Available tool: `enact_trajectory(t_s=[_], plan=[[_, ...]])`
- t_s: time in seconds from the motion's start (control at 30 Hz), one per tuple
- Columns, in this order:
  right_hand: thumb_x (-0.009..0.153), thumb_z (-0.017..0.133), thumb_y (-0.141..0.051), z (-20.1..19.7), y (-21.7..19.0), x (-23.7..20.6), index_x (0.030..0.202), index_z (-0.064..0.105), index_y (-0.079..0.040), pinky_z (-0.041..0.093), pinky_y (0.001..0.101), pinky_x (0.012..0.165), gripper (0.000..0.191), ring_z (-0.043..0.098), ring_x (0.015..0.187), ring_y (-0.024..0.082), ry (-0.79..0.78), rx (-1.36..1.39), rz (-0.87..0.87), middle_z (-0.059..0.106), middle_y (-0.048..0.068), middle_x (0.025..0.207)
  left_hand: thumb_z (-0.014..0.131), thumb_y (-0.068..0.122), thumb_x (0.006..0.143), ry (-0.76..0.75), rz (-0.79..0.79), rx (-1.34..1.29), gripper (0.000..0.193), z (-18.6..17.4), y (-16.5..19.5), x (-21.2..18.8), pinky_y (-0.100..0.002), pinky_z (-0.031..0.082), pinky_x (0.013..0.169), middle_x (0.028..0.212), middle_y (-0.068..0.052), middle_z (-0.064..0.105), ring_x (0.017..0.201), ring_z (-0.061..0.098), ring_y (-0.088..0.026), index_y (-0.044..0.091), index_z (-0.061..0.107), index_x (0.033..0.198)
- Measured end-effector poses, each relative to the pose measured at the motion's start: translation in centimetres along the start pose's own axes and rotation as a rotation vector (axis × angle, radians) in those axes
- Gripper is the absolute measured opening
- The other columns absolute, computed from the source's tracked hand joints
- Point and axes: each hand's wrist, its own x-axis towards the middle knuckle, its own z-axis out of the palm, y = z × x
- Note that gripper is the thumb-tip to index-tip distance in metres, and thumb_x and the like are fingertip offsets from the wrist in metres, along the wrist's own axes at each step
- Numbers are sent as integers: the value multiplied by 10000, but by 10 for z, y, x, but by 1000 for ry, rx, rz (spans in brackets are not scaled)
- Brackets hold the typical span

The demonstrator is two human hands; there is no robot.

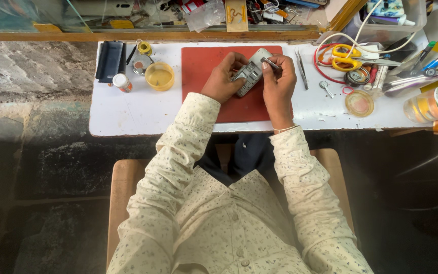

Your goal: The person disassembles a mobile phone by removing the back cover and battery, then uses a screwdriver to remove screws from the internal frame. They continue to pry open the casing and separate the front screen assembly from the body, placing the removed parts on the workbench.

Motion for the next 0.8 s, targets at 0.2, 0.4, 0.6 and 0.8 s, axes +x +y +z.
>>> enact_trajectory(t_s=[0.2, 0.4, 0.6, 0.8], plan=[[1035, 666, -60, -2, 1, 1, 1108, 592, -2, 519, 220, 772, 120, 586, 843, 60, -1, 0, 59, 649, 29, 981, 819, 74, 874, 75, -40, 127, 197, 4, 12, -1, -291, 571, 794, 909, -42, 738, 847, 669, -119, 38, 671, 998], [1034, 661, -45, -4, 2, 0, 1101, 602, 3, 505, 222, 758, 102, 573, 833, 58, -4, -1, 68, 651, 30, 971, 817, 116, 861, 120, -8, 190, 160, 9, 18, -4, -290, 590, 715, 866, -75, 786, 773, 732, -112, 38, 748, 982], [1025, 666, -39, -4, 2, 2, 1090, 604, 7, 501, 224, 748, 101, 565, 826, 59, 3, 10, 77, 650, 31, 964, 824, 131, 857, 140, 43, 304, 178, 11, 21, -4, -342, 586, 721, 861, -107, 768, 775, 740, -203, 28, 712, 949], [1020, 672, -40, -5, 3, 2, 1081, 614, 11, 508, 223, 748, 98, 572, 822, 63, 21, -30, 72, 660, 36, 960, 838, 171, 853, 130, 47, 366, 246, 12, 26, -4, -375, 584, 734, 880, -131, 761, 805, 749, -263, 26, 668, 954]])
